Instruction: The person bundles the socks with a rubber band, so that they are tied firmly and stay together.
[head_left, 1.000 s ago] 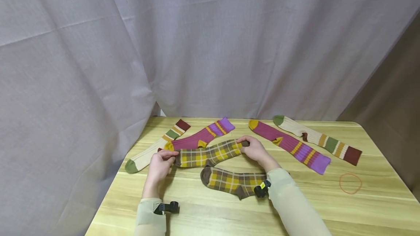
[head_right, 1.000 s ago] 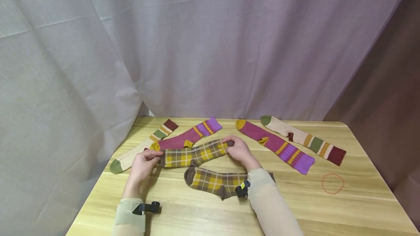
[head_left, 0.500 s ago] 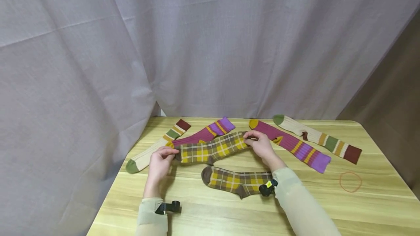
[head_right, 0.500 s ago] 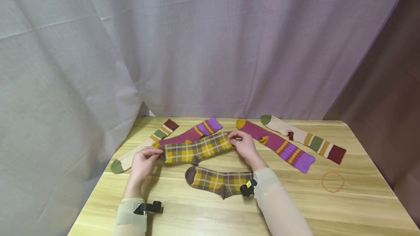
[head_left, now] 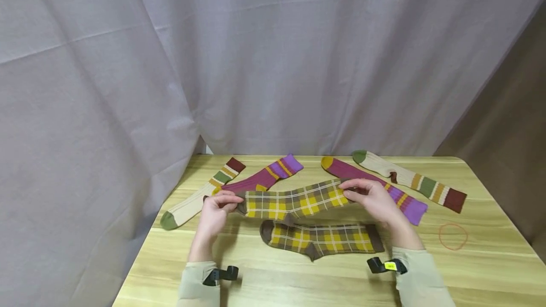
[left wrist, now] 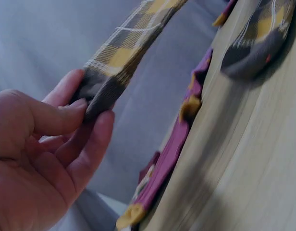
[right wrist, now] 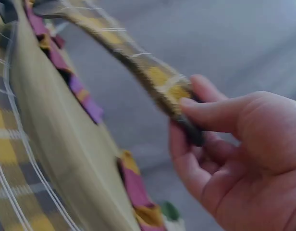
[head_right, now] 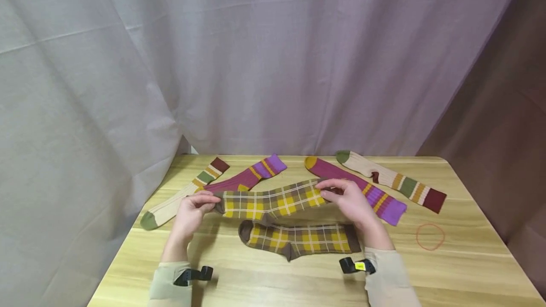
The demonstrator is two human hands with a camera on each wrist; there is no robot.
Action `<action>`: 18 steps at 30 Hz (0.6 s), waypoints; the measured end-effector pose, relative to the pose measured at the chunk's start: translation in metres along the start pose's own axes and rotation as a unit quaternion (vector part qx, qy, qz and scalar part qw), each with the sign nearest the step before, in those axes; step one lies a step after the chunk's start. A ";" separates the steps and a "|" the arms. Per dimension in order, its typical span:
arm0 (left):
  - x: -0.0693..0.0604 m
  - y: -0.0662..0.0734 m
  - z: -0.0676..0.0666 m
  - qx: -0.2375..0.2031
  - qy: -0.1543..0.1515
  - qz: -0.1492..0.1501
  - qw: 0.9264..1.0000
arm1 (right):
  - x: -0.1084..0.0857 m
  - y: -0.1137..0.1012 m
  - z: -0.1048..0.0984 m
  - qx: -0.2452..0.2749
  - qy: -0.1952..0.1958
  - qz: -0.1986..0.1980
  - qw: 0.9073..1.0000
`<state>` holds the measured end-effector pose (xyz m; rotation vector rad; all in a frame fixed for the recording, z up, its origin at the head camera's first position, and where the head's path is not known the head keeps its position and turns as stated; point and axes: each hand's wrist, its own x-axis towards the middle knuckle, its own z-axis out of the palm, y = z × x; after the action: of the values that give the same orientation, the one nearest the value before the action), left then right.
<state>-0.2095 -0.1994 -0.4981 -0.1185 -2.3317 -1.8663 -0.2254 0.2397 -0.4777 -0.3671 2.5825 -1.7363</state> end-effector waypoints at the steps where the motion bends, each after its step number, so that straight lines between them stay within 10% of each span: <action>1: 0.000 0.001 0.003 0.000 -0.015 -0.002 1.000 | -0.007 0.001 -0.006 -0.009 -0.006 0.004 1.000; 11: -0.008 0.007 0.035 -0.005 -0.142 -0.031 0.989 | -0.051 0.014 -0.052 -0.102 -0.066 0.036 0.992; 18: -0.010 0.007 0.046 -0.004 -0.188 -0.075 0.979 | -0.059 0.016 -0.066 -0.074 -0.134 0.036 0.987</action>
<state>-0.2020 -0.1523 -0.5031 -0.3327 -2.6416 -2.0797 -0.1804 0.3177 -0.4738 -0.4680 2.5012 -1.3687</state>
